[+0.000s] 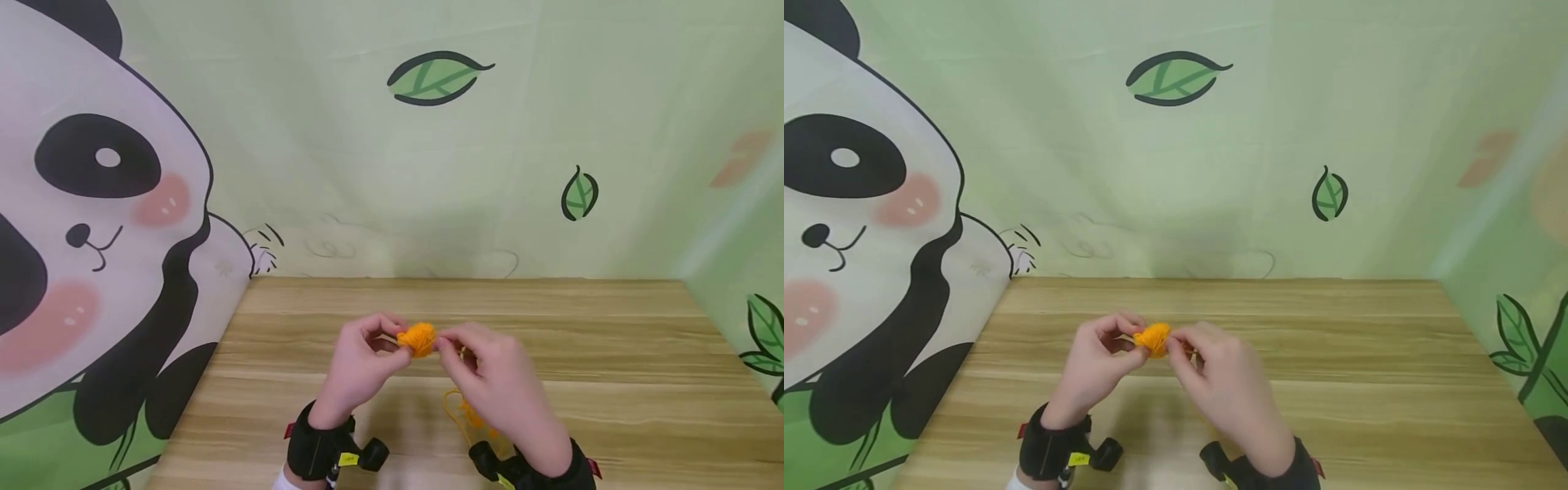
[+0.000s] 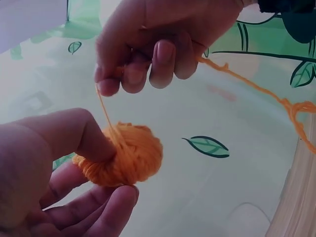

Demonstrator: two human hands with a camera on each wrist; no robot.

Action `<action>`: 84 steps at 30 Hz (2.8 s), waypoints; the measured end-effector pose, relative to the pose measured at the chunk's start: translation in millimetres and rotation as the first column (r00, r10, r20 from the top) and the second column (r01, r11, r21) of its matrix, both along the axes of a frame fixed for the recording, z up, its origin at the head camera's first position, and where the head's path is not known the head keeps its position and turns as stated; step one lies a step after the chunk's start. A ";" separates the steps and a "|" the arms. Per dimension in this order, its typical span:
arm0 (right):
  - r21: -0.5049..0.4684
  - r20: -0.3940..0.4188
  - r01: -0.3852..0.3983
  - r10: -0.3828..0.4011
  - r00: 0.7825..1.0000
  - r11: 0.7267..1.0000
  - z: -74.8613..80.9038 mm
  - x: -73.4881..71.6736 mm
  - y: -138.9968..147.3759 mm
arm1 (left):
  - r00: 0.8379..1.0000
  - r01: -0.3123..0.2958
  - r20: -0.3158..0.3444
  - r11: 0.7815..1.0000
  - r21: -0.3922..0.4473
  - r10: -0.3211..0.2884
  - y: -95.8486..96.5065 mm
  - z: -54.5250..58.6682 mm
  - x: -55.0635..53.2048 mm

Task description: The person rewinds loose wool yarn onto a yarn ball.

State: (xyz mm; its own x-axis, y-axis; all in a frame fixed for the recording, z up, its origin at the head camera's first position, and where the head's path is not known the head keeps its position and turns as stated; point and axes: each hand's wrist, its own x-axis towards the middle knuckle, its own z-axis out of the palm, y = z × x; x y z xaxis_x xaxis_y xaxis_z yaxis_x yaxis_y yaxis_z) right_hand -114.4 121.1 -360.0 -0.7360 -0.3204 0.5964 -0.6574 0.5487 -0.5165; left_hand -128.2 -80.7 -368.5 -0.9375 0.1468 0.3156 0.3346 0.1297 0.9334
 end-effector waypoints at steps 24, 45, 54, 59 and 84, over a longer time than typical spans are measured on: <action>0.061 0.041 0.048 -0.050 0.998 0.997 -7.4 -11.2 -5.6 | 0.940 0.317 0.039 0.911 0.265 -0.339 -17.4 -18.8 -5.1; 0.220 0.177 -0.155 0.117 0.977 0.963 -8.5 5.4 -28.3 | 1.000 -0.031 0.010 0.935 0.354 0.029 -13.0 -23.2 -11.9; 0.001 0.032 -0.089 0.089 0.996 0.996 -3.2 5.4 -17.4 | 1.000 -0.001 -0.015 0.986 0.169 0.004 -14.1 -23.0 -10.3; -0.063 -0.024 -0.021 0.020 1.000 0.998 -0.9 2.5 -11.1 | 0.997 0.072 0.001 0.993 0.094 -0.072 -15.4 -19.5 -7.1; 0.266 0.283 -0.197 0.119 0.952 0.943 -12.8 1.1 -32.1 | 0.998 0.053 -0.001 0.929 0.365 -0.057 -18.4 -19.6 -6.2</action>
